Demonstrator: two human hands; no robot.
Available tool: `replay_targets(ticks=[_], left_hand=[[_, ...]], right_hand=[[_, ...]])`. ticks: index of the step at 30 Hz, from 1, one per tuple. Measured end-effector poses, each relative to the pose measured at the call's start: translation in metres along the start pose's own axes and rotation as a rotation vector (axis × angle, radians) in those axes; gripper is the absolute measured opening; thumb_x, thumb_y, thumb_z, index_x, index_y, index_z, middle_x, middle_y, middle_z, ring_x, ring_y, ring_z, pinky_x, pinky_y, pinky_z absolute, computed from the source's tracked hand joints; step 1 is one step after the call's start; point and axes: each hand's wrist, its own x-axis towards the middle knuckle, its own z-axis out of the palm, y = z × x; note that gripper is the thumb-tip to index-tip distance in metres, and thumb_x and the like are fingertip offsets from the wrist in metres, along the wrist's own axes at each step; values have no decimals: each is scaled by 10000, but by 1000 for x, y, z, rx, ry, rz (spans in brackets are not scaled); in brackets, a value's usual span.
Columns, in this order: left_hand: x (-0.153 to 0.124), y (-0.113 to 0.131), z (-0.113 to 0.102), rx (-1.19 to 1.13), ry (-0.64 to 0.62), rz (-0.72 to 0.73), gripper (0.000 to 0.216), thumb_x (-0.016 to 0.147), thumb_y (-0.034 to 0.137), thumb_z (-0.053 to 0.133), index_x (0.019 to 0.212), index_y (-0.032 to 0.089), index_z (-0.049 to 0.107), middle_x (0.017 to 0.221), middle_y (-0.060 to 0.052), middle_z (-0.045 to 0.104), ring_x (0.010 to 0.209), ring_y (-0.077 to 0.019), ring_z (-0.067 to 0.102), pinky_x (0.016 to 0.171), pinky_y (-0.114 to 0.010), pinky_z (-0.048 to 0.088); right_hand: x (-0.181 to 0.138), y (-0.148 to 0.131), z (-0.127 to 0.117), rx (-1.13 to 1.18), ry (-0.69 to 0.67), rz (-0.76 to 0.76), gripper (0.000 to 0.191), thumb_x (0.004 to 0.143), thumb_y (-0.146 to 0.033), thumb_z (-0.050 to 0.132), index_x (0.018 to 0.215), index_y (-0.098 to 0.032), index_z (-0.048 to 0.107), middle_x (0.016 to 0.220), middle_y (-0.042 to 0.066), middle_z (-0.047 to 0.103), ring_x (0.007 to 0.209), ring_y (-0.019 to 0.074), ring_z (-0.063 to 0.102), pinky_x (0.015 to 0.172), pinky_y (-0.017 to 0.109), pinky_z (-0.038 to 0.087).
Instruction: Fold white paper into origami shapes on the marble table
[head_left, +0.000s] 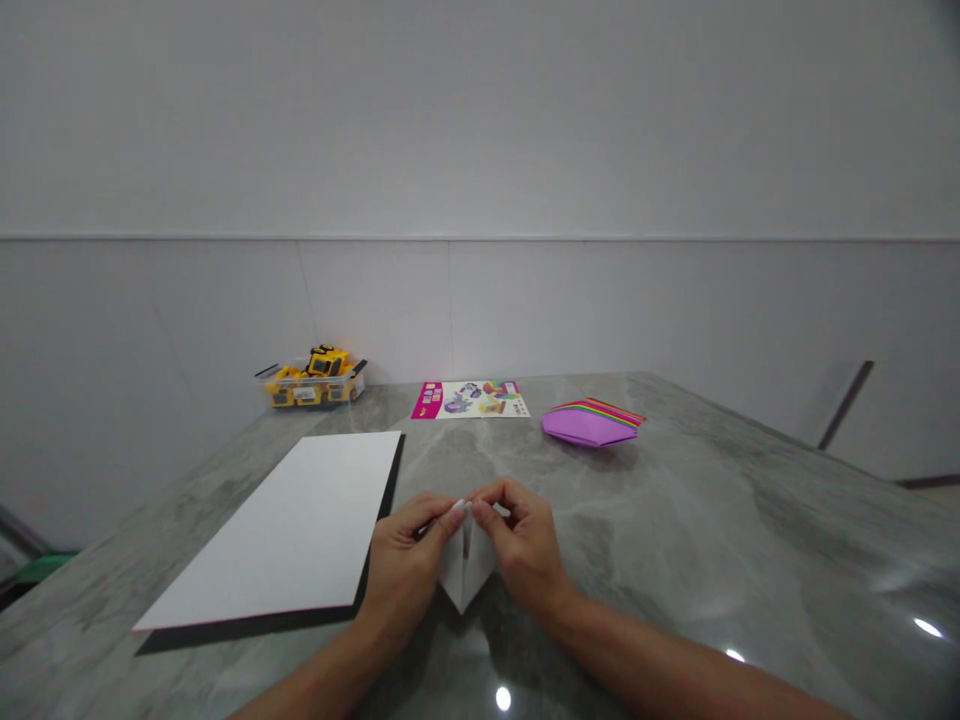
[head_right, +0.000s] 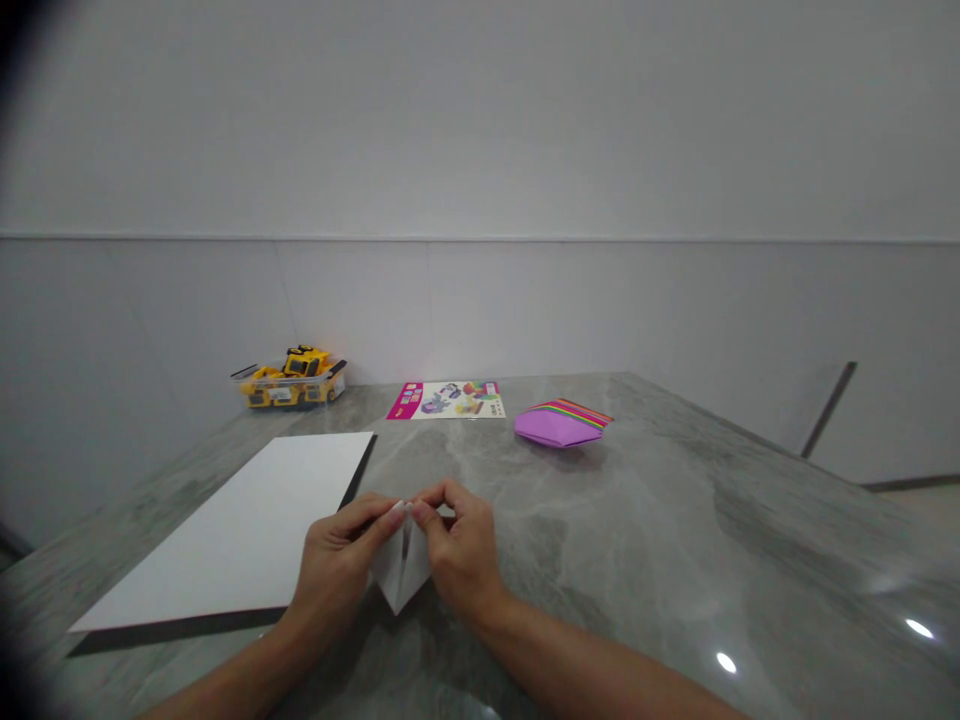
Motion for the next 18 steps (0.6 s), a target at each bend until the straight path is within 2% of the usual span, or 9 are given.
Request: replay_targets(ticks=[4, 9, 12, 15, 18], left_hand=[[-2, 4, 0, -42, 35, -51, 163, 756, 310, 668, 714, 167, 733, 694, -19, 668, 692, -168, 585, 638, -250, 442], [6, 1, -3, -311, 171, -258, 226, 703, 332, 717, 801, 129, 731, 789, -65, 703, 711, -182, 605, 616, -263, 477], [13, -2, -5, -549, 226, -352, 236, 665, 285, 745, 822, 110, 727, 851, -82, 706, 695, -161, 609, 599, -249, 501], [18, -4, -8, -736, 276, -405, 102, 726, 196, 680, 781, 114, 705, 890, -78, 703, 704, -143, 625, 605, -233, 522], [19, -5, -11, -784, 321, -488, 95, 802, 141, 586, 756, 133, 669, 828, -60, 702, 635, -128, 628, 567, -234, 527]], right_hand=[[1, -3, 0, 2, 29, 44, 137, 778, -261, 584, 675, -171, 598, 670, 22, 632, 627, 153, 562, 547, 245, 435], [5, 2, -6, 7, 133, 76, 174, 815, -308, 556, 747, -165, 625, 734, 43, 656, 686, 163, 579, 610, 265, 443], [12, 10, -11, 146, 193, 114, 224, 821, -383, 562, 776, -166, 595, 857, 72, 682, 711, 165, 596, 618, 274, 460], [18, 17, -14, 337, 278, 215, 277, 788, -452, 594, 779, -180, 546, 903, 88, 687, 749, 184, 627, 640, 306, 498], [16, 17, -15, 440, 245, 253, 320, 802, -506, 572, 769, -203, 474, 962, 95, 681, 882, 216, 645, 756, 381, 516]])
